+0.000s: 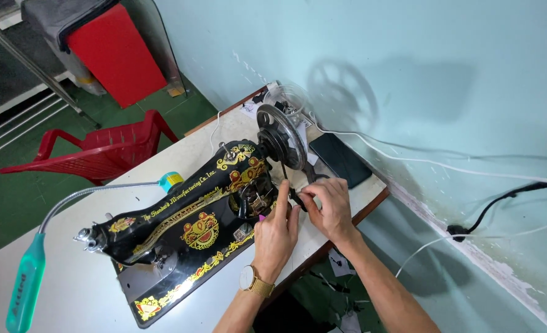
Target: The person threads a vintage sewing machine, inserts a bobbin, and prepares a fabric strap for repair.
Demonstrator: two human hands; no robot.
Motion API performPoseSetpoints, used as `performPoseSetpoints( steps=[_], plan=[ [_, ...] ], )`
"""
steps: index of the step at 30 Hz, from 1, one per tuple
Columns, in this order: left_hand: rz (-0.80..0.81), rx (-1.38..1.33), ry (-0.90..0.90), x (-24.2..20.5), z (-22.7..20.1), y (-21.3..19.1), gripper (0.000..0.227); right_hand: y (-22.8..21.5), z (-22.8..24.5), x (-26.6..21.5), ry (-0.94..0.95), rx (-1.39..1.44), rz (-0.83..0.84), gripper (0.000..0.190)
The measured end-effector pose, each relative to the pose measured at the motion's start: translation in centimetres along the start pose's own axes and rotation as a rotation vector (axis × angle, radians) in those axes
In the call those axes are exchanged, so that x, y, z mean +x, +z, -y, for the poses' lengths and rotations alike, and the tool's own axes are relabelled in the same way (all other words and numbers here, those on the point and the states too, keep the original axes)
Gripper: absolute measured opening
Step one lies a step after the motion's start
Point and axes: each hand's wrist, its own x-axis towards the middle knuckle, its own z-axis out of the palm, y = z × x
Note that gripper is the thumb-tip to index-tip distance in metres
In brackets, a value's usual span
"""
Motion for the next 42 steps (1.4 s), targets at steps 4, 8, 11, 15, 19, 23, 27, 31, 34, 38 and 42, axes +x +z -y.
performPoseSetpoints(
  steps=[4,8,11,15,19,23,27,31,34,38,42],
  plan=[
    [0.118,-0.064,0.049,-2.3,0.7,-1.1,0.046,-2.2,2.3,-2.5,0.012,-0.014,0.236,0.011],
    [0.128,-0.011,0.018,-5.0,1.2,-2.9,0.031,-4.2,3.1,-3.9,0.112,0.025,0.396,0.009],
    [0.072,-0.038,-0.137,-7.7,1.9,-5.4,0.028,-4.6,0.0,-4.4,0.247,0.015,0.459,0.015],
    [0.042,-0.068,-0.41,-13.4,3.4,-8.4,0.032,-3.4,-3.0,-1.6,0.443,-0.076,0.525,0.021],
    [0.003,0.005,-0.721,-17.3,4.4,-10.3,0.05,2.3,-5.1,0.3,0.376,-0.21,0.553,0.018],
    [-0.123,-0.053,-0.95,-19.3,5.7,-12.5,0.036,7.3,-6.3,0.5,0.256,-0.357,0.477,0.022],
    [-0.149,-0.453,-1.112,-18.6,5.5,-15.3,0.03,8.0,-1.1,4.8,1.323,1.165,-0.091,0.019],
    [-0.13,-0.558,-1.08,-18.0,5.3,-16.1,0.027,6.6,-2.4,3.2,0.121,-0.229,0.467,0.021],
    [-0.101,-0.564,-1.023,-18.8,5.7,-16.0,0.027,3.3,1.2,4.1,1.185,0.203,0.476,0.034],
    [-0.141,-0.569,-0.948,-19.7,6.0,-15.6,0.028,-1.3,3.4,-1.4,0.409,0.049,0.294,0.021],
    [-0.092,-0.593,-0.977,-19.1,5.8,-15.4,0.029,-6.5,12.5,-0.3,0.279,0.576,0.559,0.025]
  ],
)
